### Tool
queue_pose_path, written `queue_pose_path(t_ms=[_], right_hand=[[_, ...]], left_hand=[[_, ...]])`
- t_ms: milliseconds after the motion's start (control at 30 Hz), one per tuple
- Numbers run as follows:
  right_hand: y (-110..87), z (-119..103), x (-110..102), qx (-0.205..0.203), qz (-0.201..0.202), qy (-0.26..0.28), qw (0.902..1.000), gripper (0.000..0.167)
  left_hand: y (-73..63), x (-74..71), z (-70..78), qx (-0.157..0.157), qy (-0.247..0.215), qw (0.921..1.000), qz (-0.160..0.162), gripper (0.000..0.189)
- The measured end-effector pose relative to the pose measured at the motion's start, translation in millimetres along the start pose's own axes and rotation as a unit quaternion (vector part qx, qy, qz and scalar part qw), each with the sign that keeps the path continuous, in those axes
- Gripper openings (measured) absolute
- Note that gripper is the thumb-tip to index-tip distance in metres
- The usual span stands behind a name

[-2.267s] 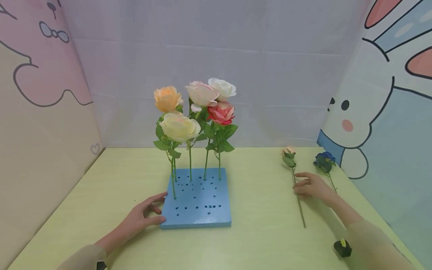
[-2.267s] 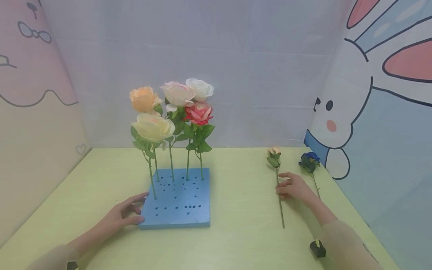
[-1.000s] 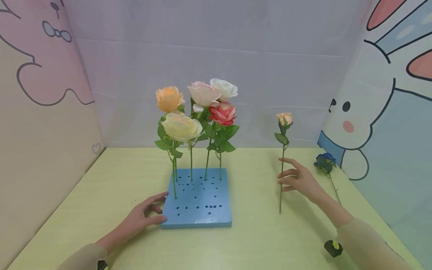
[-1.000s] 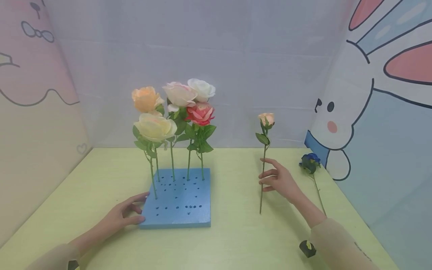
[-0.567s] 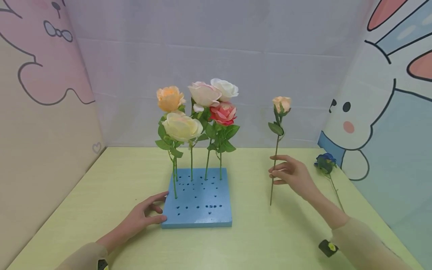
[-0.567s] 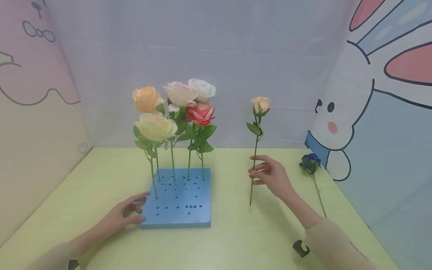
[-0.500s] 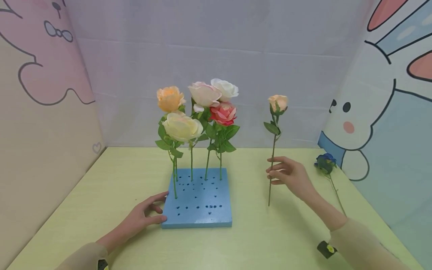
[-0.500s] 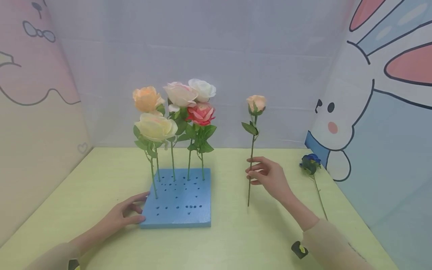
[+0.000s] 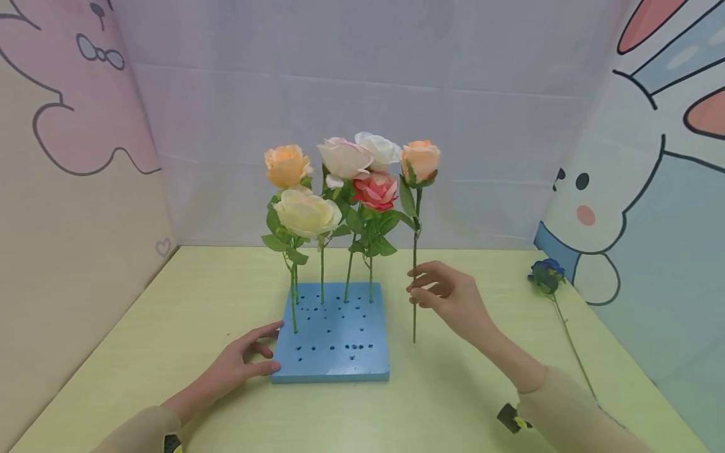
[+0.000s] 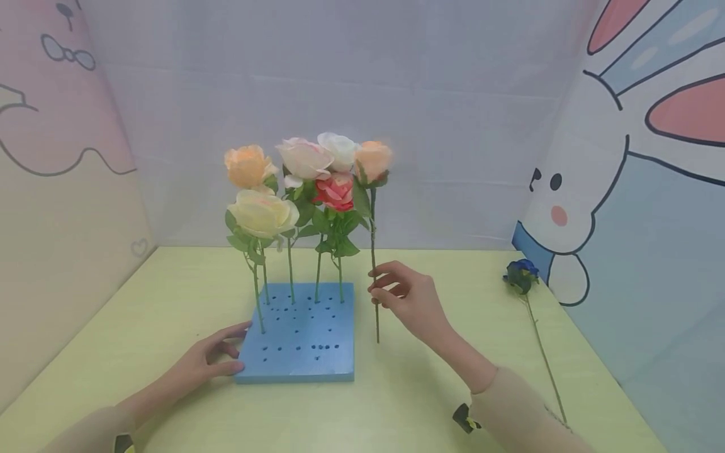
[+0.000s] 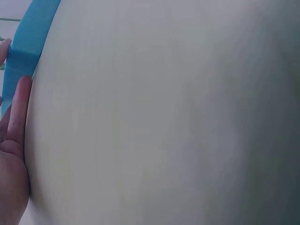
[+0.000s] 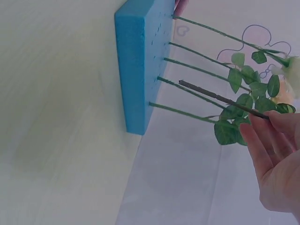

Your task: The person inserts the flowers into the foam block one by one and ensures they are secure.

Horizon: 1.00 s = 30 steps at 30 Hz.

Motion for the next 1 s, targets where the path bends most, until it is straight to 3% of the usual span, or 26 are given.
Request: queue_pose_path(t_ms=[333, 633, 1000], right_hand=[[14.4, -26, 42, -0.051, 0.027, -0.01, 0.9983, 0.021], [31.0, -29, 74, -0.081, 0.044, -0.019, 0.9956, 0.014], [44.2, -34, 102, -0.097, 0.034, -0.027, 0.9944, 0.008]], left_hand=[[-0.3, -0.1, -0.5, 0.008, 0.002, 1.0, 0.002, 0.073], [0.3, 0.0, -0.3, -0.006, -0.002, 1.0, -0.004, 0.074], [0.5, -0.4, 0.3, -0.017, -0.011, 0.9998, -0.009, 0.075]])
Point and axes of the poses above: each hand's wrist, its own y-axis towards the middle knuckle, its own x-axis out of the palm, z = x × y, the point moved 5 cm from there along y, towards the middle knuckle, and after that the axes turned 10 degrees about x, right-handed, at the moved point
